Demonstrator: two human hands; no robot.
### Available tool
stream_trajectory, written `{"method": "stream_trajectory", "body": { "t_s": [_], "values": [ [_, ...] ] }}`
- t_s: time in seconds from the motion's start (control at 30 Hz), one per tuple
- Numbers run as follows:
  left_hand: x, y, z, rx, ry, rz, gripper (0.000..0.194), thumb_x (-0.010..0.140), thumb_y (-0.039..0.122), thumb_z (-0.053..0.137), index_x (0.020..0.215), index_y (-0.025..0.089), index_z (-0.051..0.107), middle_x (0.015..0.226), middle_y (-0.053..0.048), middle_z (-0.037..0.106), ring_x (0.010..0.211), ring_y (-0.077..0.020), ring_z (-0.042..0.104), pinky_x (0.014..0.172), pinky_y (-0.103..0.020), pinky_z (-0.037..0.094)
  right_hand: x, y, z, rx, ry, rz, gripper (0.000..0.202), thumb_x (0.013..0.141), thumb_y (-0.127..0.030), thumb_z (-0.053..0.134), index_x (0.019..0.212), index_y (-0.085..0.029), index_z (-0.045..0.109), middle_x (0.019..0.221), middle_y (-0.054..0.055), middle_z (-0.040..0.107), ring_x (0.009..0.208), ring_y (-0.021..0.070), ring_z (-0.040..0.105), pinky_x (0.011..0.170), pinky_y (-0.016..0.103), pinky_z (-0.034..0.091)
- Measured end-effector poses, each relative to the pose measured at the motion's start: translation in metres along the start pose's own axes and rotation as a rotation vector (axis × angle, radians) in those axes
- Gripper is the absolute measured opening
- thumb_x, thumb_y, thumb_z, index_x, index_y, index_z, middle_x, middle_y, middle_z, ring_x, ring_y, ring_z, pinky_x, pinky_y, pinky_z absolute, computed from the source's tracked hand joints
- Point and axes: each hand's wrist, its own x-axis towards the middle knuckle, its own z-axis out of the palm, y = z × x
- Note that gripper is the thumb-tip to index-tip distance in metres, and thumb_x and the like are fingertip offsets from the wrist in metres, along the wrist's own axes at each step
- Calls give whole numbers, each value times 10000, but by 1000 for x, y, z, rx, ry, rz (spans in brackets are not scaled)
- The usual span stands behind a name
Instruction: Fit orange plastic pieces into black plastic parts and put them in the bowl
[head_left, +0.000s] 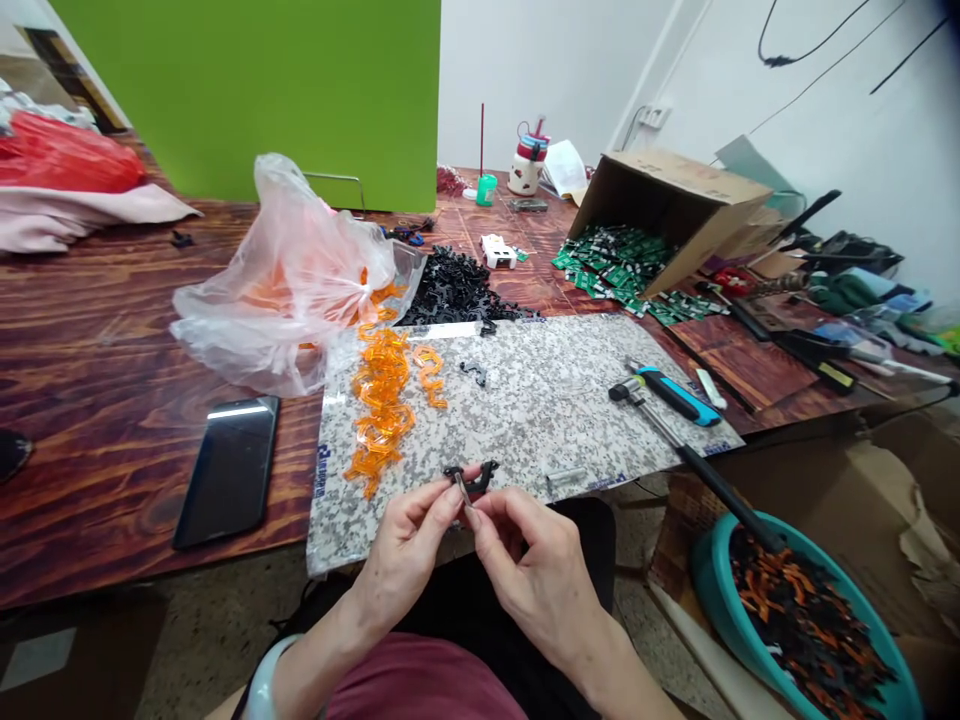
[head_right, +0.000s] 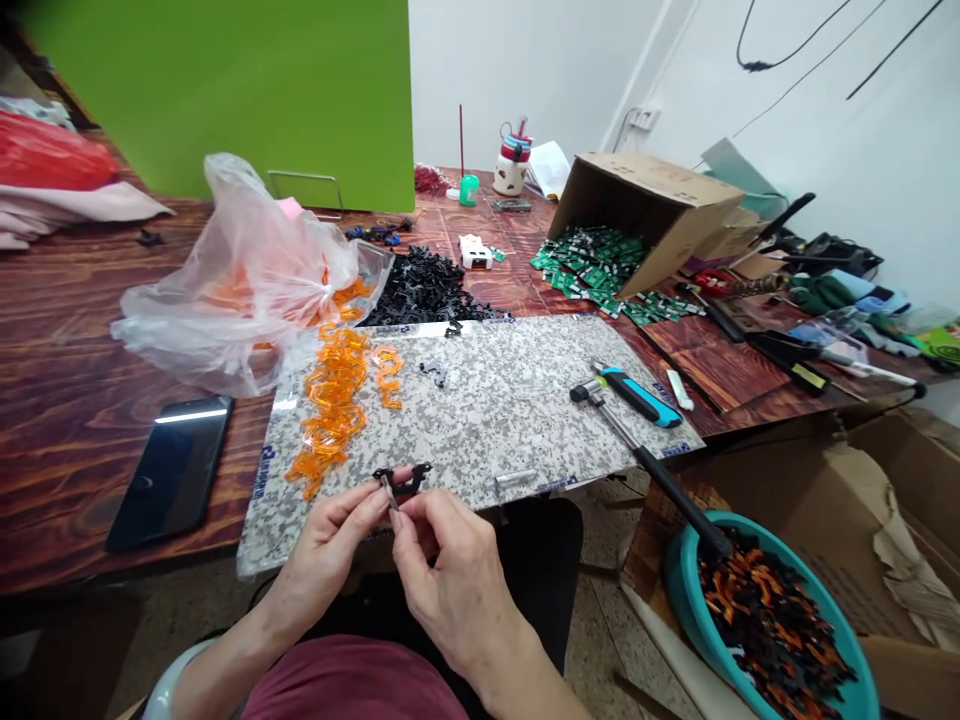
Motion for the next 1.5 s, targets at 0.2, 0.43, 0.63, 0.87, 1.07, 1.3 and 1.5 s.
{"method": "stream_trajectory", "body": {
  "t_s": [0.2, 0.43, 0.63, 0.87, 1.07, 1.3, 1.5],
  "values": [
    [-3, 3, 1, 33, 31, 12, 255, 859, 308, 535, 898, 172, 748, 706, -10, 681, 692, -165, 594, 751, -253, 483, 0, 2, 0, -12, -24, 35, 126, 872, -182, 513, 777, -171, 594, 644, -8, 575, 522, 88, 497, 510, 180, 401],
    [-3, 8, 2, 47, 52, 37, 270, 824, 270, 543, 598, 172, 654, 557, 14, 568, 552, -134, 501, 643, -235, 465, -2, 1, 0, -15, -12, 38, 132, 865, -177, 517, 750, -181, 581, 631, -13, 566, 502, 82, 489, 493, 174, 407],
    [-4, 5, 4, -9, 28, -5, 246, 833, 309, 559, 689, 159, 691, 621, 1, 623, 641, -153, 567, 647, -227, 468, -2, 0, 0, 10, -14, 64, 142, 863, -178, 515, 742, -176, 589, 632, -7, 582, 499, 82, 507, 485, 176, 406],
    [-3, 4, 7, 51, 64, 17, 274, 846, 320, 557, 697, 140, 701, 660, -11, 652, 648, -146, 573, 642, -216, 468, -4, -1, 3, -6, -7, 69, 138, 860, -188, 513, 741, -182, 585, 630, -3, 590, 495, 92, 526, 471, 191, 403],
    [-4, 3, 7, 139, 95, 53, 292, 854, 329, 544, 695, 138, 698, 638, -12, 623, 627, -145, 555, 596, -213, 449, -5, -3, 7, 23, -18, 153, 125, 871, -226, 500, 773, -197, 572, 652, 7, 635, 506, 109, 593, 482, 195, 451],
    [-3, 4, 3, 339, 94, 206, 277, 876, 265, 520, 699, 147, 697, 604, 3, 591, 569, -125, 530, 558, -206, 411, -2, 1, 1, 25, -1, 169, 133, 859, -243, 531, 744, -197, 577, 621, 6, 620, 479, 108, 563, 455, 194, 438],
    [-4, 3, -2, 484, 13, 263, 286, 908, 246, 476, 699, 152, 647, 605, 0, 559, 570, -127, 522, 553, -216, 384, 1, 7, -3, -15, -59, 150, 159, 835, -215, 545, 677, -199, 541, 583, -6, 596, 464, 100, 529, 450, 192, 399]
  ]
}}
